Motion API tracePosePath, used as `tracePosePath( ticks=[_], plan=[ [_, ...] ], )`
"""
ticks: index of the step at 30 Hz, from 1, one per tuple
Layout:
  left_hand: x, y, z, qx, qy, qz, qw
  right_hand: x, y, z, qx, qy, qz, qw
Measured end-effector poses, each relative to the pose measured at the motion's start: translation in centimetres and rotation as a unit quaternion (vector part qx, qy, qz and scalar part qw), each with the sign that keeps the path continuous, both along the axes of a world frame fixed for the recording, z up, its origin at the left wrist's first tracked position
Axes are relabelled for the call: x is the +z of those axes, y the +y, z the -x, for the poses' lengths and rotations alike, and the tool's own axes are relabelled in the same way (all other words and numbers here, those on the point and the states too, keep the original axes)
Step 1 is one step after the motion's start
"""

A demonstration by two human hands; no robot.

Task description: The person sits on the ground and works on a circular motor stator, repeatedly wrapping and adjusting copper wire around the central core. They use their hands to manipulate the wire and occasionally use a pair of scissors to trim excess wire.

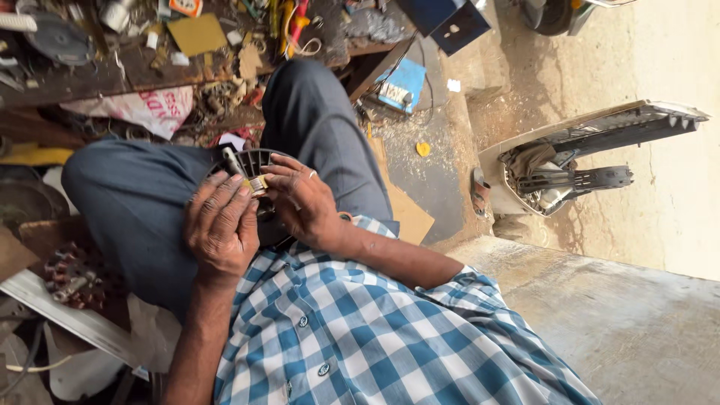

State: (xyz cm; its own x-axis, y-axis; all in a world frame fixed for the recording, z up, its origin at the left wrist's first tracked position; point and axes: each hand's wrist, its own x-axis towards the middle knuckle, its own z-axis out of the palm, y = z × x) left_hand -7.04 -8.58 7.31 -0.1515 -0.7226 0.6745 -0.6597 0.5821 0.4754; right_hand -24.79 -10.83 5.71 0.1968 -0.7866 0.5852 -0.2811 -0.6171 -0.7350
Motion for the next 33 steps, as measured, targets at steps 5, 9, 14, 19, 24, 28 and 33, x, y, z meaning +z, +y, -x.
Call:
tracePosePath(
  ticks=[5,9,14,19,24,28,33],
  plan=[
    [-0.9,-0.7,0.0,-0.008,0.008,0.007,1.000,0.4,0.5,0.1,-0.062,0.060,0.059,0.995],
    [-1.5,-0.9,0.0,0.002,-0.012,0.031,0.999,0.4,0.3,0.2,-0.044,0.081,-0.007,0.996],
    [-1.9,-0.9,-0.4,0.008,-0.013,0.002,1.000,-0.1,-2.1,1.7,0.044,-0.043,-0.030,0.998],
    [-1.5,-0.7,-0.9,0.003,-0.013,-0.006,1.000,-1.6,-7.6,4.9,0.264,-0.014,-0.231,0.936],
    [0.1,-0.7,-1.4,-0.044,0.012,-0.049,0.998,-0.9,-12.2,5.3,0.443,0.014,-0.329,0.834],
    [1.9,-0.9,-2.3,-0.060,0.001,-0.079,0.995,0.7,-14.2,3.2,0.546,-0.020,-0.293,0.784],
    [2.9,-2.6,-4.5,-0.052,0.268,-0.148,0.951,0.1,-15.2,0.5,0.589,0.028,-0.436,0.679]
  ],
)
